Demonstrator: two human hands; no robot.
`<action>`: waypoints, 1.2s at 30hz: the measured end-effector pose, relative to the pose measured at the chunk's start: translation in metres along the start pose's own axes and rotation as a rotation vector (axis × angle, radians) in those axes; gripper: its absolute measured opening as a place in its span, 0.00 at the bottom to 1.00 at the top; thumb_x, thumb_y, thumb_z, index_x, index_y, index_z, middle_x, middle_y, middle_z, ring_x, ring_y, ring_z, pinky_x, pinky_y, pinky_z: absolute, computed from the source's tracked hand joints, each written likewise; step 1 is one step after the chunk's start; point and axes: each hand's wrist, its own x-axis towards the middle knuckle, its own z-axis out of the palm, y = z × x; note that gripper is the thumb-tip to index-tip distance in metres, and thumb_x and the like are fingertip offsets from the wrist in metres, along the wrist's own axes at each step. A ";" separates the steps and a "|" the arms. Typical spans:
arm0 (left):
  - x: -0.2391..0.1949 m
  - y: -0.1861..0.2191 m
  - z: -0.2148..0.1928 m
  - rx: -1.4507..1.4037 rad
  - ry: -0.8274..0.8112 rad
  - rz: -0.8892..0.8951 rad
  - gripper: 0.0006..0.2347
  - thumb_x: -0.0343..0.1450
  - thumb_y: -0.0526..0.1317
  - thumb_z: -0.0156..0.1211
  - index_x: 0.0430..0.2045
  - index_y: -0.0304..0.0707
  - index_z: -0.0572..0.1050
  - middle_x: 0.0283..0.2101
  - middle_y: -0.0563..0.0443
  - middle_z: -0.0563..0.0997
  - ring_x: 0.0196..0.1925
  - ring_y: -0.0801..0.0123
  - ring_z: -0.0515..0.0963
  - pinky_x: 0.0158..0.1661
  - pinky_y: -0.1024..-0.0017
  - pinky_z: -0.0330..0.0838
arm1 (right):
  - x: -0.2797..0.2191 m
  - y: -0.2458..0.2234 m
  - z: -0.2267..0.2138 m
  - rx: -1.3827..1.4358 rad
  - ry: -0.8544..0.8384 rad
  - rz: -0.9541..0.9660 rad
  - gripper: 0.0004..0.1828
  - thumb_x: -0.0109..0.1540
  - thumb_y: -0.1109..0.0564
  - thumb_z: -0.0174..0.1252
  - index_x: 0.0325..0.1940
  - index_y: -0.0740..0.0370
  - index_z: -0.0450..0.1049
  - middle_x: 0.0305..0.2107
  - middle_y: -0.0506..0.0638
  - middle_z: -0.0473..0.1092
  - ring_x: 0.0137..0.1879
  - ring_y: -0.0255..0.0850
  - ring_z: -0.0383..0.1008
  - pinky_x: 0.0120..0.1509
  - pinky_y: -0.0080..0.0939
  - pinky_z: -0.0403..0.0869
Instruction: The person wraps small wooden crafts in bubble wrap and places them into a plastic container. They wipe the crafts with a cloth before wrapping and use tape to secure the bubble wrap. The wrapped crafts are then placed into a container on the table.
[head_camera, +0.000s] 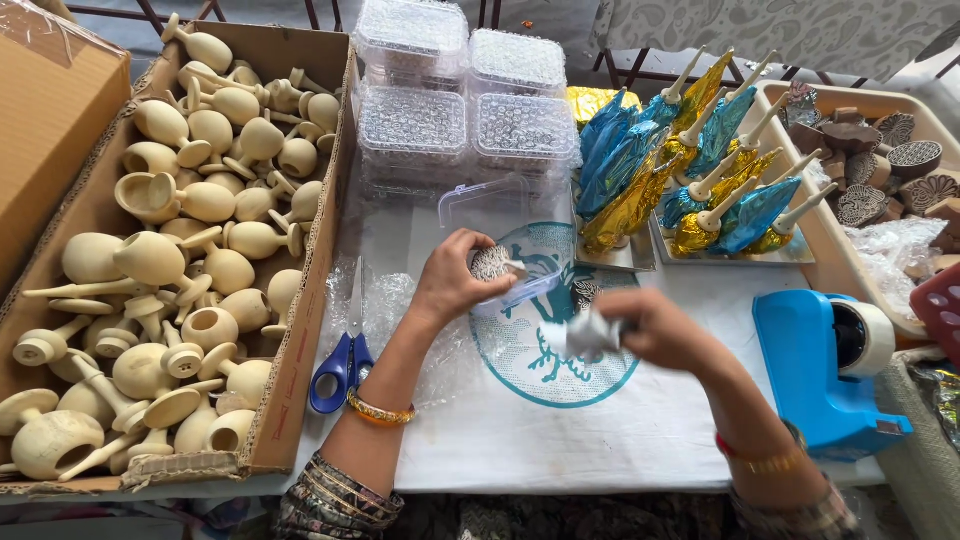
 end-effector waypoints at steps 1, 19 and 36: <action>-0.001 0.001 0.001 0.106 -0.030 0.048 0.28 0.55 0.53 0.75 0.41 0.31 0.79 0.47 0.44 0.79 0.48 0.59 0.82 0.51 0.66 0.79 | -0.014 -0.010 0.005 -0.202 -0.085 0.158 0.07 0.59 0.64 0.60 0.37 0.60 0.82 0.31 0.47 0.77 0.40 0.39 0.78 0.46 0.41 0.76; -0.008 0.009 -0.012 0.420 -0.340 0.037 0.31 0.63 0.47 0.72 0.61 0.37 0.68 0.72 0.45 0.56 0.76 0.55 0.51 0.72 0.62 0.51 | -0.011 -0.041 -0.024 -0.602 -0.232 0.377 0.13 0.60 0.50 0.64 0.49 0.45 0.81 0.47 0.41 0.79 0.53 0.39 0.79 0.56 0.43 0.77; -0.005 0.007 -0.008 0.139 -0.072 0.226 0.17 0.65 0.25 0.52 0.45 0.36 0.79 0.50 0.45 0.78 0.57 0.57 0.77 0.60 0.65 0.71 | 0.044 -0.027 0.007 -0.542 0.287 0.190 0.34 0.55 0.48 0.68 0.64 0.53 0.71 0.50 0.54 0.74 0.48 0.48 0.80 0.52 0.46 0.80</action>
